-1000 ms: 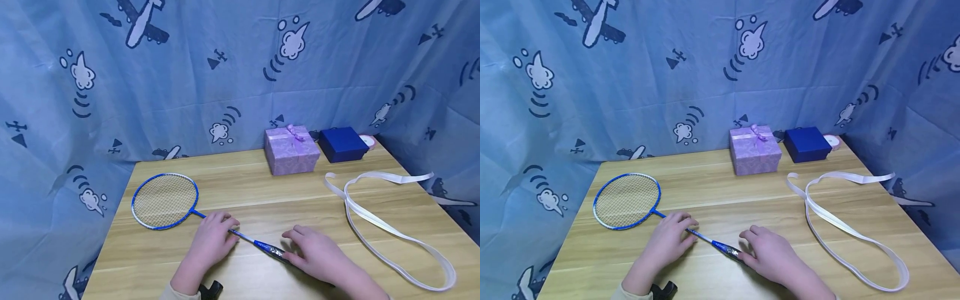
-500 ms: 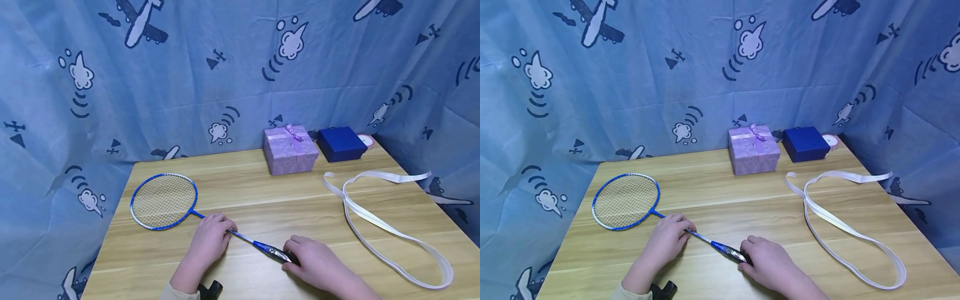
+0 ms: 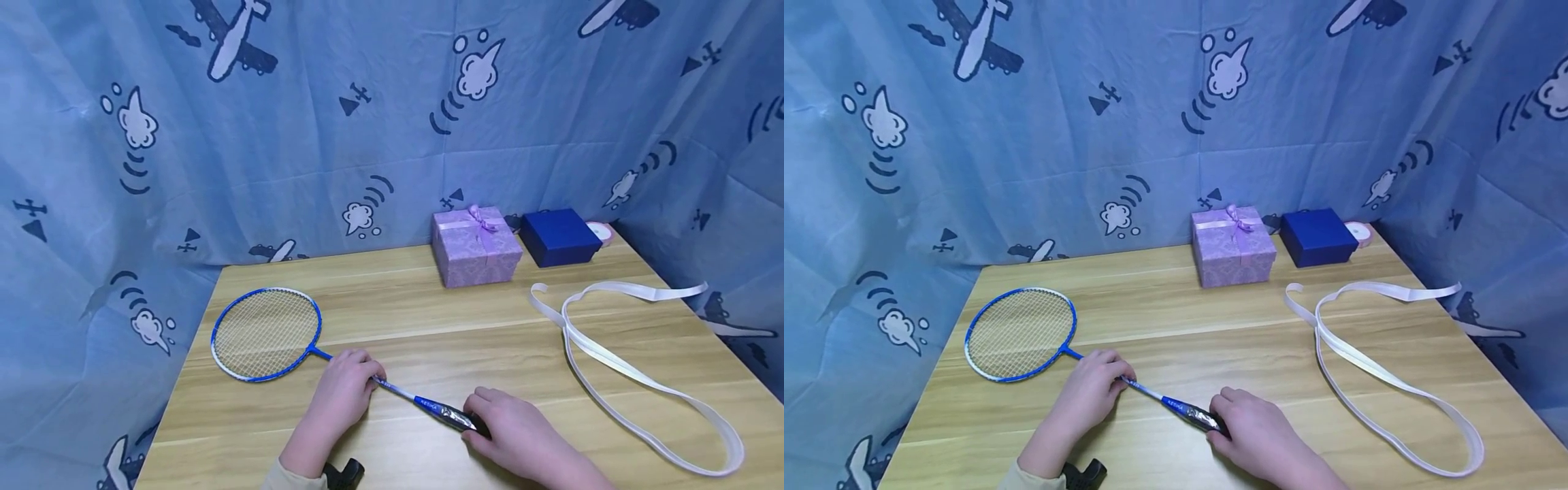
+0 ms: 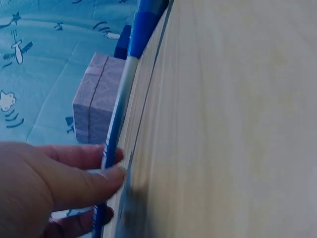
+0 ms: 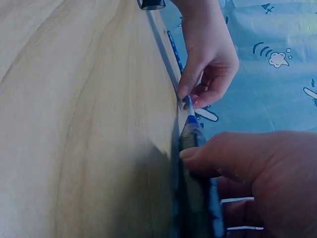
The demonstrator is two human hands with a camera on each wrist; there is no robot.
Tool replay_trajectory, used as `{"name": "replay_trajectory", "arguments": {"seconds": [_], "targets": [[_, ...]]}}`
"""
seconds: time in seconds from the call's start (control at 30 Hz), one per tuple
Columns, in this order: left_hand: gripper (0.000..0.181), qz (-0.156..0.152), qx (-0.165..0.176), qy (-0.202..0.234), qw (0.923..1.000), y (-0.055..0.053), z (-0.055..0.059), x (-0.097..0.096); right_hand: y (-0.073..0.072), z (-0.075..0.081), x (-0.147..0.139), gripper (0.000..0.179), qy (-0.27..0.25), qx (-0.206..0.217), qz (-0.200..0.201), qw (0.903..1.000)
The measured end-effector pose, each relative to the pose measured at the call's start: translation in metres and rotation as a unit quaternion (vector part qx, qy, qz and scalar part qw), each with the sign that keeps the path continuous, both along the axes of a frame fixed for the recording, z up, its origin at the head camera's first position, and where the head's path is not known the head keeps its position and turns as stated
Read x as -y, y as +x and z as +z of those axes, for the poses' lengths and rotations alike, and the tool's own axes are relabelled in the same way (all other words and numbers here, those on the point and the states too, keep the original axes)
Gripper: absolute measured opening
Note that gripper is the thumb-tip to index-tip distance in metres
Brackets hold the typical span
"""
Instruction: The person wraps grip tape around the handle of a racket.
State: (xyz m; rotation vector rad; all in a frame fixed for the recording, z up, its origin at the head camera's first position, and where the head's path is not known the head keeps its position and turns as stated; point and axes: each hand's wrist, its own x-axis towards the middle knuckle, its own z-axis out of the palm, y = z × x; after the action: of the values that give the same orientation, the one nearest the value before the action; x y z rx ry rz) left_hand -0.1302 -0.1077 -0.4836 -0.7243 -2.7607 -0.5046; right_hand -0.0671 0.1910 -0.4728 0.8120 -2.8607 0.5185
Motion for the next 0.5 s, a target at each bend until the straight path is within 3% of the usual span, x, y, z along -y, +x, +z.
{"name": "replay_trajectory", "arguments": {"seconds": [0.2, 0.33, 0.5], "targets": [[0.02, 0.001, -0.012, 0.008, 0.9999, -0.002, 0.004, 0.003, -0.002, 0.001, -0.002, 0.023, -0.018, -0.018, 0.002, 0.9997], [0.022, 0.001, -0.026, 0.008, 0.9996, -0.002, 0.018, 0.005, -0.004, 0.007, -0.006, 0.021, -0.058, 0.048, -0.004, 0.9972], [0.024, -0.017, -0.063, 0.008, 0.9978, -0.004, 0.042, 0.012, -0.005, 0.014, -0.011, 0.016, -0.14, 0.124, 0.007, 0.9823]]}}
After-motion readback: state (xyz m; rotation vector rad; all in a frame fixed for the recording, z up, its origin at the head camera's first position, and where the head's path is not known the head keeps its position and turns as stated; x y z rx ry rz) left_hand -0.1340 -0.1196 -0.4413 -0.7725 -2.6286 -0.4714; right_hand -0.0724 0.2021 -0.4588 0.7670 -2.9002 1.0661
